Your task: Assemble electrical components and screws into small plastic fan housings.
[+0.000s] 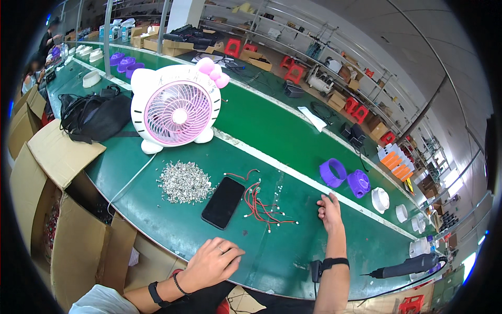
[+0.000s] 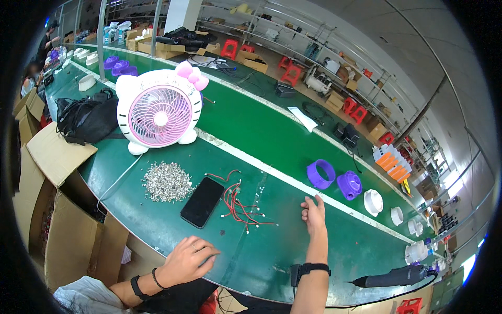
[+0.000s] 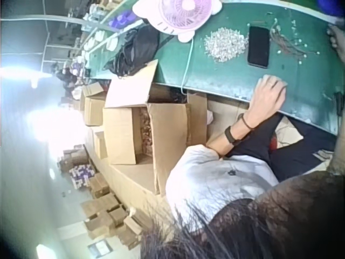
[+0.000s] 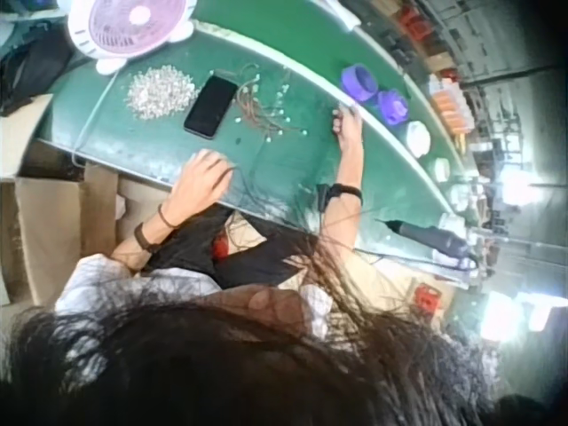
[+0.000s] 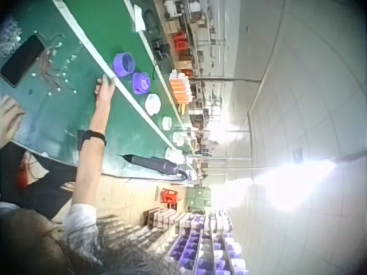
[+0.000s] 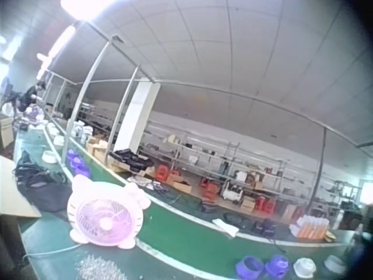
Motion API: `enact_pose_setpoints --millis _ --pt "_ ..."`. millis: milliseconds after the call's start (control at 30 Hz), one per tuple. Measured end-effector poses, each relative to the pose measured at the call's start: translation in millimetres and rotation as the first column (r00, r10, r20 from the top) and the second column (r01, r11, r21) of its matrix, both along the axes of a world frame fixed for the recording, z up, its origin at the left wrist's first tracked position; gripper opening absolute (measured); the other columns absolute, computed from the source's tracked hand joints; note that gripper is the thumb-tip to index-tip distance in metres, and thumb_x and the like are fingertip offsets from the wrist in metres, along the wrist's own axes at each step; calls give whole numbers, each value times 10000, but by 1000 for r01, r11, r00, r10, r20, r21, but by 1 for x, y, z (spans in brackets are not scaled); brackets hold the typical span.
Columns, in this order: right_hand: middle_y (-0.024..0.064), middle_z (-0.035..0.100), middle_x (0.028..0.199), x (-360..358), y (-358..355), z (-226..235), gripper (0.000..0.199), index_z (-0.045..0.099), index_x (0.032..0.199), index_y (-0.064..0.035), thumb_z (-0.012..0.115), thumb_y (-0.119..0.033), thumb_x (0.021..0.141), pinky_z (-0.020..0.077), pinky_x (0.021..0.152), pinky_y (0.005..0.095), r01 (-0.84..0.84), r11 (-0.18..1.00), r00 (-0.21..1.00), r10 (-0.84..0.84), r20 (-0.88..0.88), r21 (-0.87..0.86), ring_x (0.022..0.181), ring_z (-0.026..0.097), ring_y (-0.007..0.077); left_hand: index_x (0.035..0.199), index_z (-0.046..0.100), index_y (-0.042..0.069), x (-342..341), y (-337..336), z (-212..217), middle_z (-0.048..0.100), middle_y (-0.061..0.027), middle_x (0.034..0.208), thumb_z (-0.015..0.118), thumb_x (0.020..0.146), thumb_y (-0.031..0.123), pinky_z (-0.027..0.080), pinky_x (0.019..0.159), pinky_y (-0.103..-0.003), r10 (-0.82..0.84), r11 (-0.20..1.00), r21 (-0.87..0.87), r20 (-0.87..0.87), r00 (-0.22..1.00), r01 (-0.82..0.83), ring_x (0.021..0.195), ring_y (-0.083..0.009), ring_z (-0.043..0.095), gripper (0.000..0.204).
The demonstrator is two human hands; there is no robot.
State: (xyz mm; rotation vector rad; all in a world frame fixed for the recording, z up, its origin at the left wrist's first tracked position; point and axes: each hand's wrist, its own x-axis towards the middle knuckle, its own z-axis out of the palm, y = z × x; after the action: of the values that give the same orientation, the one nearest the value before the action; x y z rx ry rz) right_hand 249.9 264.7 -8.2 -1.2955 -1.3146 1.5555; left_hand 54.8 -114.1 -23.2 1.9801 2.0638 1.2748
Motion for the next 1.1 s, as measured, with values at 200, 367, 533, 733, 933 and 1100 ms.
enact_pose_setpoints --millis 200,367,533,733,933,1100 --pt "93 636 985 7 -84 7 586 513 1372 -29 771 -280 910 486 601 294 -266 883 874 51 484 387 716 583 143 1069 700 116 -3 -3 -4 639 -18 1021 692 903 166 485 842 -378 17 1000 -2 -6 1000 -17 992 -238 609 173" --pt "196 561 1282 -27 -145 8 882 505 1393 -6 874 -492 757 441 1028 458 -531 536 731 -103 675 657 1229 525 348 1075 700 113 -1 -1 -5 640 -24 1018 678 926 178 479 841 -384 15 1000 -5 -37 999 -15 990 -244 606 164" --pt "193 652 1150 -86 -166 4 717 586 1292 -28 836 -473 788 496 929 489 -662 392 680 -44 732 638 1099 626 374 1067 702 105 0 -3 -5 646 -33 1019 673 936 184 480 843 -388 9 1000 -5 -12 1000 -9 1002 -252 601 155" --pt "212 703 976 -99 -143 2 285 651 1051 -29 728 -255 896 536 850 509 -709 532 628 177 758 463 948 678 429 1057 694 94 1 -1 -11 642 -34 1021 675 938 176 484 856 -386 3 999 35 2 1000 -3 1003 -254 599 146" --pt "152 748 806 -123 -114 -3 162 710 890 -5 771 -153 865 583 741 398 -562 632 669 -33 742 534 765 745 277 1058 689 96 0 0 -9 635 -30 1016 673 933 160 480 837 -383 -7 999 37 -13 1000 7 994 -250 596 141" --pt "112 778 947 -137 -104 20 265 732 1074 -24 796 -173 865 576 807 358 -607 713 720 305 624 351 884 748 201 1057 690 96 -5 -2 -9 635 -25 1014 673 932 158 478 832 -383 5 1000 28 -7 1000 -5 989 -246 595 140"
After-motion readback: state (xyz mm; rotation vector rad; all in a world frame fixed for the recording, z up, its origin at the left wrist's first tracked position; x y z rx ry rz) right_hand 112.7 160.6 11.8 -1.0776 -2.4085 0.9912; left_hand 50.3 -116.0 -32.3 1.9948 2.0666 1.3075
